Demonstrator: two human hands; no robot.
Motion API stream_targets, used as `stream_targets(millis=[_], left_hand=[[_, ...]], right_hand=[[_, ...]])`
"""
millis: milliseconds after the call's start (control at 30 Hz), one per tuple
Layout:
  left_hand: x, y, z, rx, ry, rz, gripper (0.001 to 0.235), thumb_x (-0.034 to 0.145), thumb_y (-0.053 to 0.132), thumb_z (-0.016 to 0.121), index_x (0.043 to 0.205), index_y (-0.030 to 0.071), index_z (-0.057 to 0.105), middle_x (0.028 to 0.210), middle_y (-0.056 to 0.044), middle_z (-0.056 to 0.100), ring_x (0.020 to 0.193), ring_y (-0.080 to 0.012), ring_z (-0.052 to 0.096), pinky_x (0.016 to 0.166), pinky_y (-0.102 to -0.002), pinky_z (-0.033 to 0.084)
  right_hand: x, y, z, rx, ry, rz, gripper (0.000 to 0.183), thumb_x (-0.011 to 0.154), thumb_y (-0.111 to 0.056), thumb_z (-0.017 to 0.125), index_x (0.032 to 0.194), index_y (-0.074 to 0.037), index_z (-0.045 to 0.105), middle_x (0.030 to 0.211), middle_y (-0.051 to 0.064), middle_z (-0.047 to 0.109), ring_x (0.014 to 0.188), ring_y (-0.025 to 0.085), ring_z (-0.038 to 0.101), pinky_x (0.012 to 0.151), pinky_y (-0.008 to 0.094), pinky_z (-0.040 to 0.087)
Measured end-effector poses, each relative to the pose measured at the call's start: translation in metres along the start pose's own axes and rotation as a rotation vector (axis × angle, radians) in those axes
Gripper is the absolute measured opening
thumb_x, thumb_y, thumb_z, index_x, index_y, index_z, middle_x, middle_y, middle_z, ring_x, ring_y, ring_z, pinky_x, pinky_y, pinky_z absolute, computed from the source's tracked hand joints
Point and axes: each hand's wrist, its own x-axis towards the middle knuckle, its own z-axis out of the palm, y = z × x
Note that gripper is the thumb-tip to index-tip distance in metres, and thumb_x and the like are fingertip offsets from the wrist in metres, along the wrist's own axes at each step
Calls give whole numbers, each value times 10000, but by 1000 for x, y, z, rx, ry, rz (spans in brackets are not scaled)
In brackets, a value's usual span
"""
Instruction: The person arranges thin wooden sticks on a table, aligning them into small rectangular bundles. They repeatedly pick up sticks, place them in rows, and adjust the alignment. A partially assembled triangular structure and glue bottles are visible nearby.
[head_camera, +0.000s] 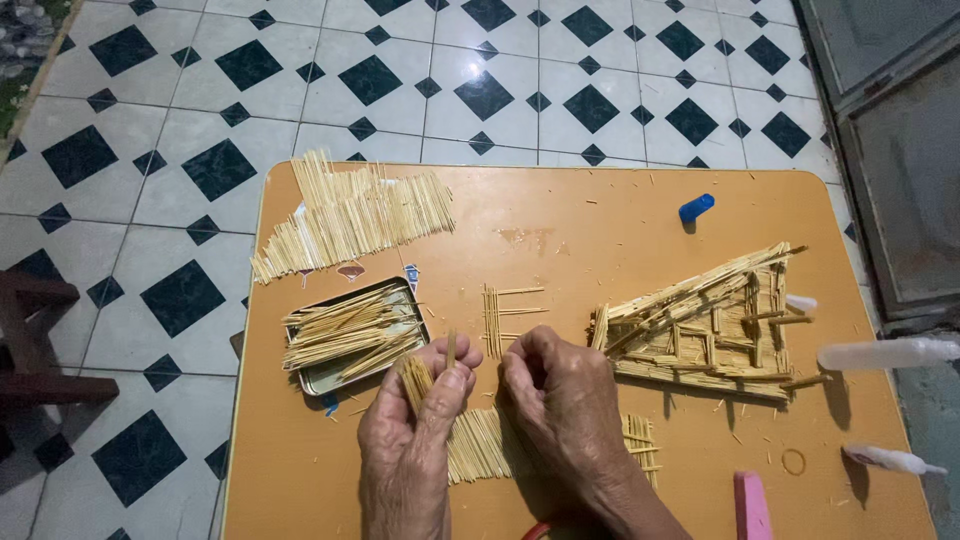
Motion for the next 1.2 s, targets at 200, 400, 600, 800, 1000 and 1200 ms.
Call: stream_targets(millis=[200,400,600,800,1000,1200], left_hand=[[3,-6,-2,25,-31,27,330,835,144,716,1115,-17,777,1207,-131,847,1116,-194,798,1039,-349,620],[-1,3,2,-54,8,-41,376,831,73,704,1181,-57,746,1221,-188,832,1101,-252,811,1017,-369,621],[-4,4,-6,-102,-35,106,278,889,66,719,1118,-76,786,1002,-180,806,781,-191,665,845,-327,566],[-6,13,-21,-239,-62,115,200,913,40,695,1056,-97,719,963,-253,745,867,-300,705,786,-368,567],[-24,30,-25,-222,24,92,185,936,1,658,1086,-102,691,1015,-263,748,872,-353,712,777,-422,588],[-39,29,-40,-233,10,201,181,964,39,643,1064,-103,697,970,-237,733,852,-333,713,774,-378,578]], right_hand=[[0,13,7,16,32,19,113,815,-218,703,717,-168,676,528,21,687,437,135,619,492,354,496],[2,17,6,-21,21,-4,111,894,-227,689,827,-179,615,596,8,669,480,188,592,539,371,500],[-10,6,-19,154,3,-225,199,1045,-191,509,987,-134,690,613,-5,698,575,110,830,471,236,523],[-45,9,-70,327,4,-84,249,1037,-174,533,1008,-83,763,633,29,670,404,103,593,394,228,500],[-74,40,-93,198,110,-30,232,986,-211,612,976,-95,812,596,19,653,406,114,612,422,240,535],[-85,61,-90,-250,145,-546,207,956,-152,671,1138,-153,767,996,48,745,871,235,670,769,371,535]])
